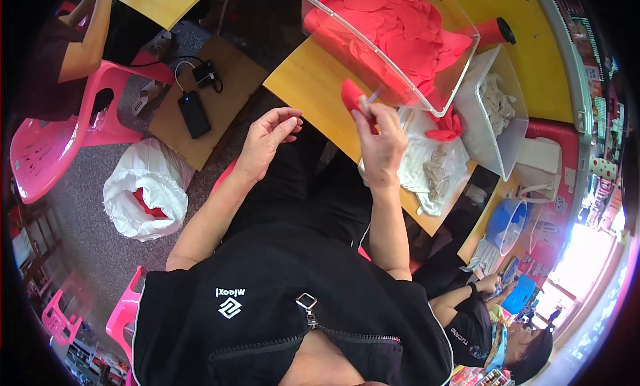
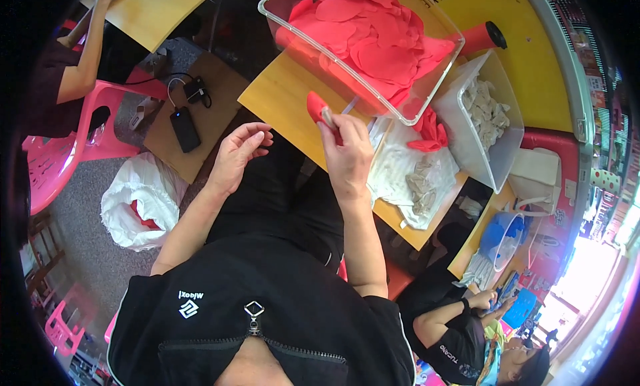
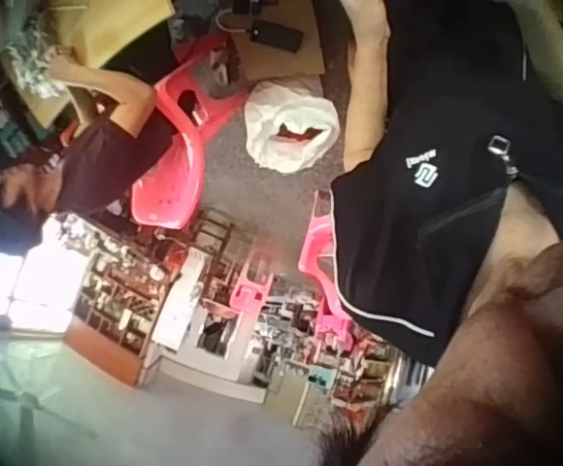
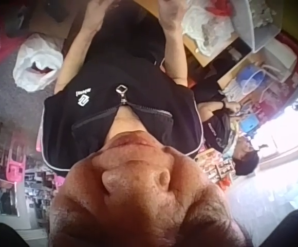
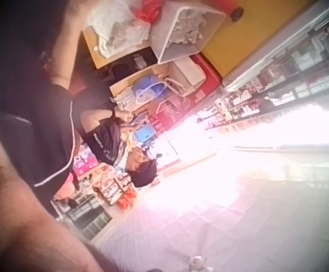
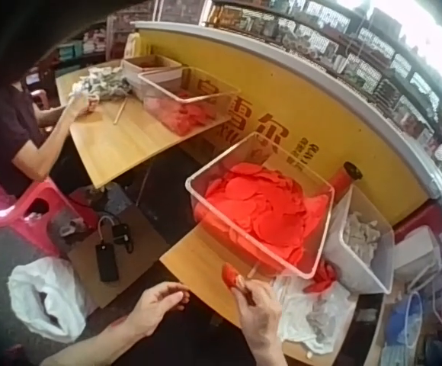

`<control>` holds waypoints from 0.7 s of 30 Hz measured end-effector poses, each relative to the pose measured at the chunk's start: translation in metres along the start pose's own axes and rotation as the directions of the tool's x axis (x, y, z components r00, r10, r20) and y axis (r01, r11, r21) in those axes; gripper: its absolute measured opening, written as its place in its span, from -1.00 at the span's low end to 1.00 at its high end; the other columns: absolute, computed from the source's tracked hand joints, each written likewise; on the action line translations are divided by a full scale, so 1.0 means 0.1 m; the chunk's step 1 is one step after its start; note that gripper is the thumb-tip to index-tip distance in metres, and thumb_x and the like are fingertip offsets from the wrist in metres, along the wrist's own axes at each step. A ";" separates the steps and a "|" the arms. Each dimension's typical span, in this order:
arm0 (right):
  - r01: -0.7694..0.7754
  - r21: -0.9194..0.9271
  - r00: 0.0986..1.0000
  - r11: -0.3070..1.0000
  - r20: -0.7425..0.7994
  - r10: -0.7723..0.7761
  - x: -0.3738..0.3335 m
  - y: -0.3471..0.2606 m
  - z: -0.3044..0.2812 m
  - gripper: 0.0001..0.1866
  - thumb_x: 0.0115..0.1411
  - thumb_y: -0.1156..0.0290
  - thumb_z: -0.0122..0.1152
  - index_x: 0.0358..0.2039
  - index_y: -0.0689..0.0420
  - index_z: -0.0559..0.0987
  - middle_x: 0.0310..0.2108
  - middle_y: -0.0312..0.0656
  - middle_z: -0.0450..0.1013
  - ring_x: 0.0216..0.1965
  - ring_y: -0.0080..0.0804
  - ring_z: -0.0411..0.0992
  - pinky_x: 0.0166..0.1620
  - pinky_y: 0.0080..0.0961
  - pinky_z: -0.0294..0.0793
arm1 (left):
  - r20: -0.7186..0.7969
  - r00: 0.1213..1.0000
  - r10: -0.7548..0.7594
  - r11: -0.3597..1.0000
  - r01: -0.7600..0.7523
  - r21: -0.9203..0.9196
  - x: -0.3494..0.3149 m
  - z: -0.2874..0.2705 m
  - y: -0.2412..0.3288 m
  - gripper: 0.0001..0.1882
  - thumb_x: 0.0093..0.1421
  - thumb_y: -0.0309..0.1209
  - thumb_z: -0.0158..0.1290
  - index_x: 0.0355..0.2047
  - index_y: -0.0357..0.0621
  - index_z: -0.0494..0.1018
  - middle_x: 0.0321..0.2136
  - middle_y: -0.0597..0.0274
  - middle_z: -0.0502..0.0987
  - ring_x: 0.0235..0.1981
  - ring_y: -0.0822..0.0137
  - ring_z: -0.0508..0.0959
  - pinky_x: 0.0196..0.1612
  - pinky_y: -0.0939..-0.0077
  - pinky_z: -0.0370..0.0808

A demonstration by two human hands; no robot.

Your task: Assembling red leather decorative items by stuffing them with fiber using a wooden stick.

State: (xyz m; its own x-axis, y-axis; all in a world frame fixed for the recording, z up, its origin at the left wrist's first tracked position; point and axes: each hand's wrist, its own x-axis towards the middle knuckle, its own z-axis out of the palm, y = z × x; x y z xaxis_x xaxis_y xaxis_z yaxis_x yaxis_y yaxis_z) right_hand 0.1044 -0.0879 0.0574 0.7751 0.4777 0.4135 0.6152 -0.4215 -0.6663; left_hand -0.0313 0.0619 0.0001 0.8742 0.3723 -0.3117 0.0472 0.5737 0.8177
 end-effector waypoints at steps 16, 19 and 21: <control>-0.187 0.196 0.955 0.963 0.265 0.132 -0.27 -0.15 -0.02 -0.62 0.01 0.53 0.30 -0.10 0.13 0.50 -0.29 -0.09 0.48 -0.26 -0.21 0.47 -0.20 -0.41 0.46 | 0.200 0.979 -0.044 0.877 0.134 -0.461 0.14 0.37 -0.05 -0.74 0.23 -0.42 0.05 -0.08 -0.19 0.41 -0.21 0.24 0.51 -0.16 0.42 0.53 -0.06 0.45 0.50; 0.036 0.069 0.959 0.997 0.277 -0.054 -0.32 -0.11 -0.03 -0.70 0.03 0.55 0.28 -0.16 0.14 0.55 -0.35 -0.17 0.46 -0.34 -0.34 0.47 -0.25 -0.48 0.47 | 0.111 0.991 -0.069 0.904 0.109 -0.413 0.12 0.34 -0.04 -0.80 0.23 -0.44 0.04 -0.14 -0.18 0.44 -0.21 0.22 0.52 -0.17 0.40 0.53 -0.07 0.44 0.52; 0.098 0.058 0.958 0.993 0.265 -0.110 -0.37 -0.08 -0.02 -0.73 0.01 0.53 0.30 -0.22 0.13 0.58 -0.27 -0.13 0.42 -0.25 -0.24 0.43 -0.22 -0.43 0.46 | 0.108 0.993 -0.056 0.910 0.095 -0.404 0.11 0.32 -0.05 -0.80 0.23 -0.44 0.04 -0.14 -0.18 0.44 -0.20 0.20 0.52 -0.16 0.40 0.53 -0.06 0.45 0.52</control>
State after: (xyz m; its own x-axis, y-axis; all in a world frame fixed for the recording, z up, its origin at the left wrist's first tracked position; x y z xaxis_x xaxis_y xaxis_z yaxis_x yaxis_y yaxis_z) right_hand 0.0713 -0.1035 0.0489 0.6368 0.7083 0.3048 0.6786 -0.3270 -0.6577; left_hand -0.0067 0.0399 0.0081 0.9171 0.2591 -0.3030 -0.0691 0.8519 0.5191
